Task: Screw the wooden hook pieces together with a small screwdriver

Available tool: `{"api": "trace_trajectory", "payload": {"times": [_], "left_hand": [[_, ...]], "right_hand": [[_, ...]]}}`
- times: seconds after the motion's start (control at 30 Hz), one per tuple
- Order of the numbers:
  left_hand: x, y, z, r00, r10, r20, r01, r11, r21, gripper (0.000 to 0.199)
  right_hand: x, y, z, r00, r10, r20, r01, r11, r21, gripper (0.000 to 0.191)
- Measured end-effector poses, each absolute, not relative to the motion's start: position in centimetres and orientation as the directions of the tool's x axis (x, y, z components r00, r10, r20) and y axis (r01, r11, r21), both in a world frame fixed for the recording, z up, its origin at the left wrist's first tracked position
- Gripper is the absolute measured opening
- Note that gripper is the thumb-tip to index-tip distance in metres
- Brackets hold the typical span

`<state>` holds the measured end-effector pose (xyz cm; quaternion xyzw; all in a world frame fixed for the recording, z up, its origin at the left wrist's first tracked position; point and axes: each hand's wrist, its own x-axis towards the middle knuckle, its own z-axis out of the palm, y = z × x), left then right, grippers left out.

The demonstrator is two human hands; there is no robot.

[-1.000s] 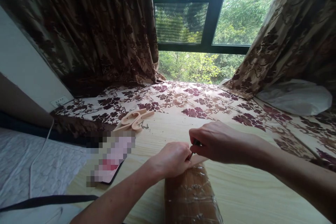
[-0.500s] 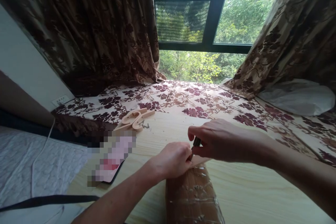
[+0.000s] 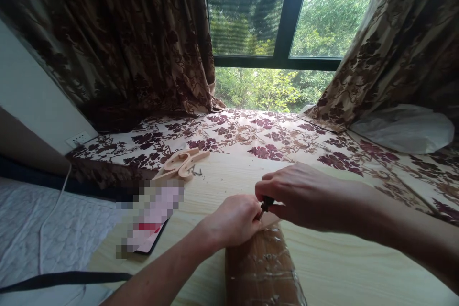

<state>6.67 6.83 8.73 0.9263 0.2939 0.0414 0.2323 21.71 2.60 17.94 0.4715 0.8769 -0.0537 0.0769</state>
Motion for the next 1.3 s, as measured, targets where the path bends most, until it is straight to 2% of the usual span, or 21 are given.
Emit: {"api": "trace_trajectory", "payload": {"times": [0.27,0.47,0.57,0.7,0.77,0.9,1.03,1.2,1.3], "left_hand": [[6.8,6.9,8.7,0.828,0.557,-0.065,0.516,-0.712,0.475,0.021],[6.7,6.9,8.6,0.818,0.571,-0.070,0.532,-0.706,0.467,0.020],[6.8,6.9,8.6,0.820,0.569,-0.064,0.528,-0.709,0.468,0.021],[6.8,7.1,8.5,0.828,0.556,-0.070,0.524,-0.725,0.446,0.016],[6.9,7.1,8.5,0.835,0.546,-0.074,0.519,-0.735,0.437,0.018],[6.8,7.0,8.5,0.841,0.535,-0.080,0.515,-0.745,0.423,0.016],[6.8,6.9,8.6,0.848,0.523,-0.089,0.511,-0.761,0.399,0.013],[6.8,6.9,8.6,0.852,0.516,-0.086,0.507,-0.773,0.382,0.016],[6.8,7.0,8.6,0.858,0.507,-0.088,0.498,-0.778,0.383,0.016]], "right_hand": [[21.3,2.4,17.3,-0.448,0.878,-0.167,0.880,0.466,0.088,0.012],[21.4,2.5,18.1,-0.562,0.807,-0.179,0.824,0.565,-0.040,0.006],[21.1,2.9,17.7,-0.533,0.825,-0.186,0.840,0.543,0.001,0.013],[21.5,3.3,17.4,-0.403,0.904,-0.146,0.909,0.413,0.047,0.026],[22.6,3.1,17.4,-0.376,0.911,-0.172,0.925,0.379,-0.016,0.024],[26.4,1.3,15.7,-0.324,0.900,-0.291,0.934,0.255,-0.252,0.016],[29.4,-1.0,12.0,-0.241,0.937,-0.255,0.851,0.078,-0.519,0.018],[28.7,-1.9,8.3,-0.030,0.994,-0.102,0.740,-0.046,-0.671,0.027],[27.1,-1.2,6.9,0.032,0.995,-0.091,0.630,-0.090,-0.772,0.035]]}}
